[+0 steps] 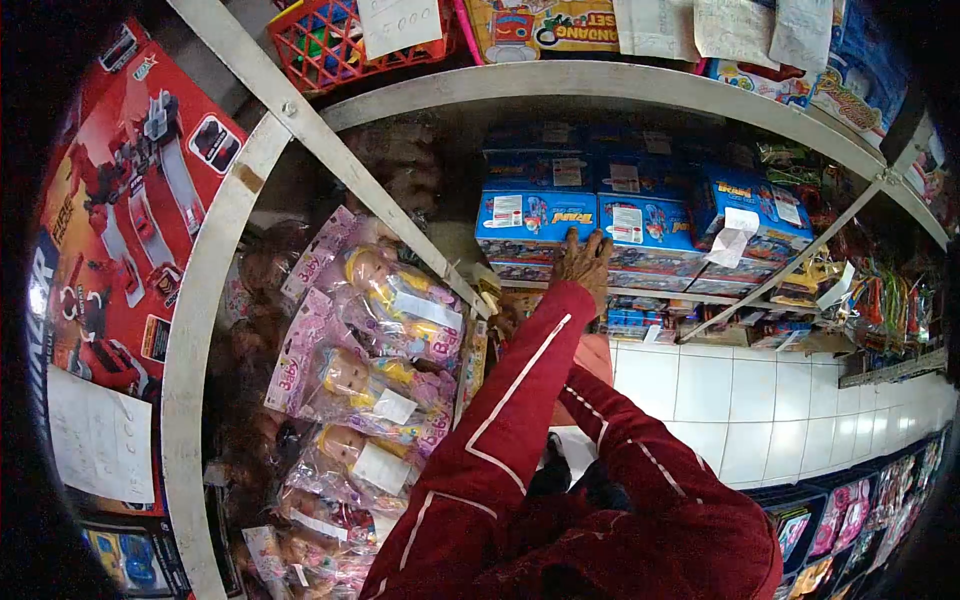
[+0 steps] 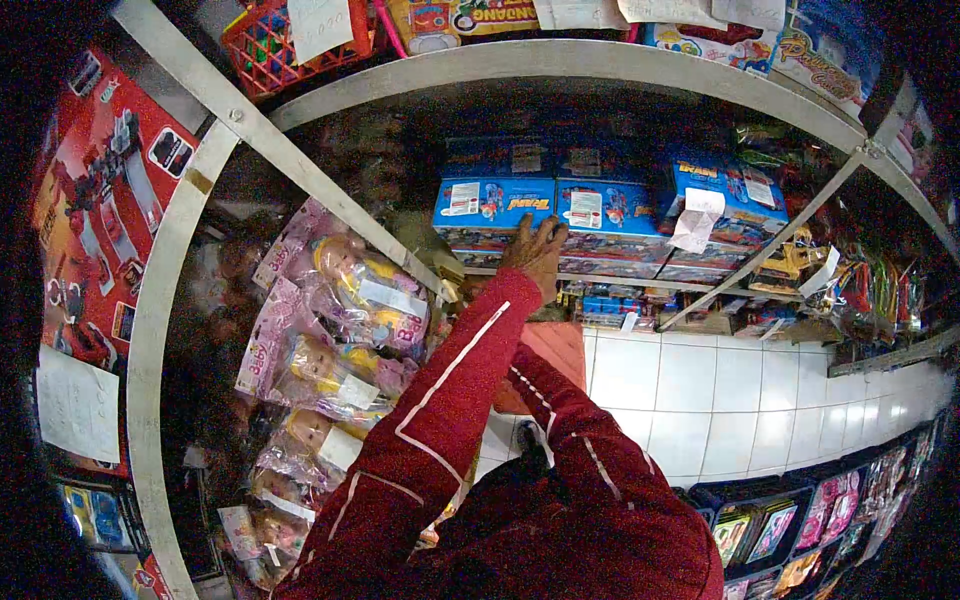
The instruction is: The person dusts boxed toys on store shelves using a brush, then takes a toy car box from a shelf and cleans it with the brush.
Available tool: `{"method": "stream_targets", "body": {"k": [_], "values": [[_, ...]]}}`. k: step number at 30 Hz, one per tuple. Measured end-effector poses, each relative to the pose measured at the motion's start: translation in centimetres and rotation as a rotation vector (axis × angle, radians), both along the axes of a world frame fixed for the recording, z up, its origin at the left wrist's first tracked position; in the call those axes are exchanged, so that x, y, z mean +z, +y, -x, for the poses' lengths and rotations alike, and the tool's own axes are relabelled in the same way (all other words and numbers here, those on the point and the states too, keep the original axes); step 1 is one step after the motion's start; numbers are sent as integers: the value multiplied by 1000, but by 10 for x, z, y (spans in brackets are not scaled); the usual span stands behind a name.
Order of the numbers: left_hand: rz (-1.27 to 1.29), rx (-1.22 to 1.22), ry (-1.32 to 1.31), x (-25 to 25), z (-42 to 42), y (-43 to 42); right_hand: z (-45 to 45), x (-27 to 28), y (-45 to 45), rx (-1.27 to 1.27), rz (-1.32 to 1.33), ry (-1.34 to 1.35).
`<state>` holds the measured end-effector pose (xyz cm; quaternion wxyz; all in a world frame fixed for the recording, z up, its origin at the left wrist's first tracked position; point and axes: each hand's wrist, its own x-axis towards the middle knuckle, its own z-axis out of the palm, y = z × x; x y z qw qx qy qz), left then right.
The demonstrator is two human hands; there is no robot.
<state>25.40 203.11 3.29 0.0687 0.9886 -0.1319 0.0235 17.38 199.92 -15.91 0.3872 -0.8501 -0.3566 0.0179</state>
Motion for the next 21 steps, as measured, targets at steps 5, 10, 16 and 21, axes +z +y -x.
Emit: {"method": "stream_targets", "body": {"k": [5, 10, 16, 21], "values": [[-17, -73, 3, -13, -12, 4, -25, -2, -9, 13, 17, 31], [-13, 28, 161, 33, -1, -5, -47, -16, -71, -94, -44, 54], [-84, 71, 185, 35, -4, -17, -23, 28, -203, -365, 92, -173], [-167, 118, 134, 23, -8, -22, -13, 37, -278, -550, 37, -177]]}}
